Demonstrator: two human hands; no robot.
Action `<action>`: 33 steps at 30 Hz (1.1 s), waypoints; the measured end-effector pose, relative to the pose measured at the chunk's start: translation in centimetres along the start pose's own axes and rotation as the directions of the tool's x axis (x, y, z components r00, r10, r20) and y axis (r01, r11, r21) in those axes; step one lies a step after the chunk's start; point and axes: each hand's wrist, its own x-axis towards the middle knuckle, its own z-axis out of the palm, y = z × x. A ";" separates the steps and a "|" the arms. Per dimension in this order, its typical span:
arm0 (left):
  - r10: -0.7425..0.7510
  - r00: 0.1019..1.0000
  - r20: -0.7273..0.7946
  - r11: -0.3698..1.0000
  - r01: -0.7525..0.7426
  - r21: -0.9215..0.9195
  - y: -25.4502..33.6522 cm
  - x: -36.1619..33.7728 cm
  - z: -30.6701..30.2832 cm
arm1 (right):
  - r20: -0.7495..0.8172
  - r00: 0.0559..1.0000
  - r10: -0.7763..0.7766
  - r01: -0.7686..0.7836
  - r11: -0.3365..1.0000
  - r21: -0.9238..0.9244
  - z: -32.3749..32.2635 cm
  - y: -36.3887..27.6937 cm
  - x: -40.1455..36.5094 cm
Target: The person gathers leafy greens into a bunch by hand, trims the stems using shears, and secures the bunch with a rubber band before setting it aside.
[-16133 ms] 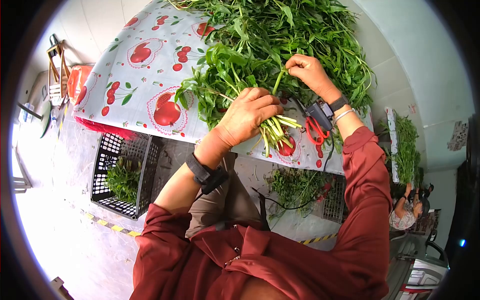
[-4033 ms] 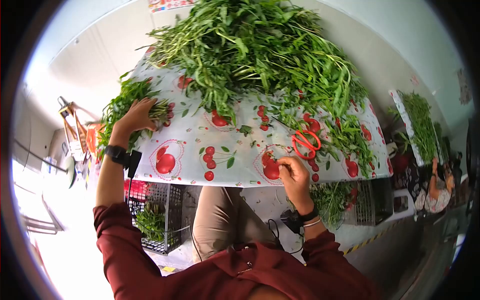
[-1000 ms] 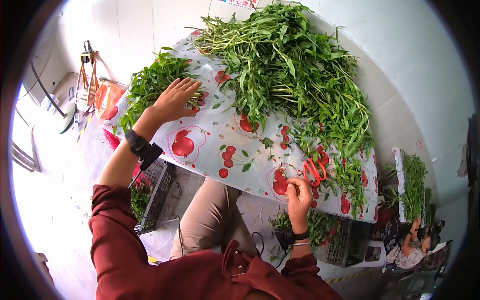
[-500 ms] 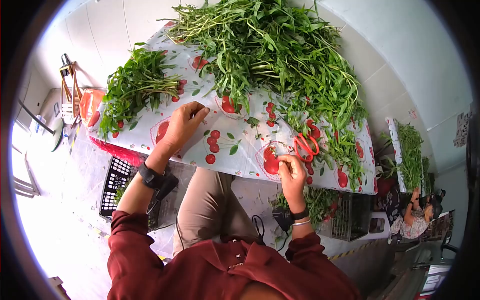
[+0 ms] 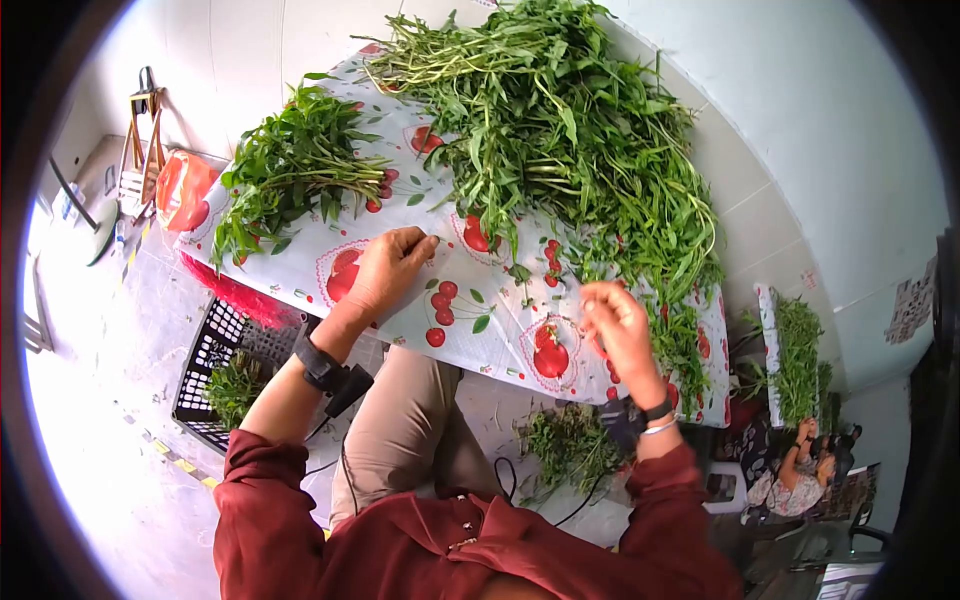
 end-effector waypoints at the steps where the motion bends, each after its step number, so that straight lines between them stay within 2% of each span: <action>1: -0.015 1.000 0.004 1.000 0.015 0.023 0.3 0.0 -0.1 | 0.011 0.998 -0.055 0.055 0.995 -0.080 -0.2 -1.7 1.7; 3: 0.004 1.000 0.004 0.999 -0.004 0.048 0.2 0.1 -0.1 | 0.037 0.990 -0.136 0.141 0.968 -0.208 -0.5 -3.9 5.6; 4: 0.019 1.000 0.013 0.996 -0.020 0.083 0.2 0.1 -0.2 | 0.045 0.973 -0.228 0.231 0.927 -0.295 -0.5 -4.7 7.8; 5: 0.028 1.000 0.011 0.995 -0.029 0.094 0.5 0.0 -0.2 | 0.078 0.914 -0.399 0.389 0.801 -0.454 0.0 -6.1 9.7; 6: 0.029 1.000 0.001 0.996 -0.029 0.088 0.5 0.0 -0.2 | 0.095 0.912 -0.399 0.391 0.774 -0.498 0.3 -7.0 12.0; 8: 0.046 0.999 0.023 0.995 -0.048 0.088 0.6 0.0 -0.3 | 0.159 0.853 -0.497 0.474 0.614 -0.631 1.2 -8.6 16.1; 10: 0.076 0.997 0.022 0.993 -0.078 0.086 0.7 -0.1 -0.4 | 0.251 0.731 -0.635 0.583 0.389 -0.714 2.5 -9.3 20.4; 12: 0.122 0.992 -0.006 0.985 -0.121 0.125 0.2 0.0 -0.2 | 0.291 0.717 -0.633 0.569 0.290 -0.770 4.3 -10.1 23.7; 14: 0.090 0.996 0.015 0.992 -0.091 0.091 0.6 -0.1 -0.3 | 0.340 0.696 -0.632 0.546 0.160 -0.822 6.0 -10.4 27.0; 18: 0.160 0.987 -0.020 0.985 -0.158 0.074 0.2 -0.1 -0.1 | 0.353 0.780 -0.516 0.457 0.085 -0.886 9.6 -10.7 33.7; 20: 0.175 0.984 -0.036 0.982 -0.172 0.084 0.2 -0.2 -0.1 | 0.317 0.859 -0.402 0.374 0.070 -0.925 10.6 -10.9 35.8; 23: 0.151 0.988 -0.022 0.985 -0.149 0.082 0.0 -0.2 0.1 | 0.293 0.911 -0.291 0.294 -0.043 -0.955 10.8 -11.2 38.2; 26: 0.142 0.990 0.000 0.984 -0.141 0.112 0.3 -0.2 0.0 | 0.218 0.954 -0.207 0.217 -0.029 -0.976 10.3 -10.7 39.7; 27: 0.145 0.989 -0.002 0.982 -0.144 0.120 0.2 -0.2 0.0 | 0.206 0.953 -0.223 0.202 -0.041 -0.978 10.2 -10.2 39.8; 31: 0.158 0.987 -0.005 0.981 -0.157 0.116 0.3 -0.3 0.0 | 0.187 0.970 -0.155 0.187 -0.016 -0.982 9.7 -8.7 39.3; 33: 0.152 0.988 -0.008 0.981 -0.150 0.123 0.3 -0.3 0.1 | 0.263 0.913 -0.312 0.262 -0.048 -0.964 9.3 -8.2 38.7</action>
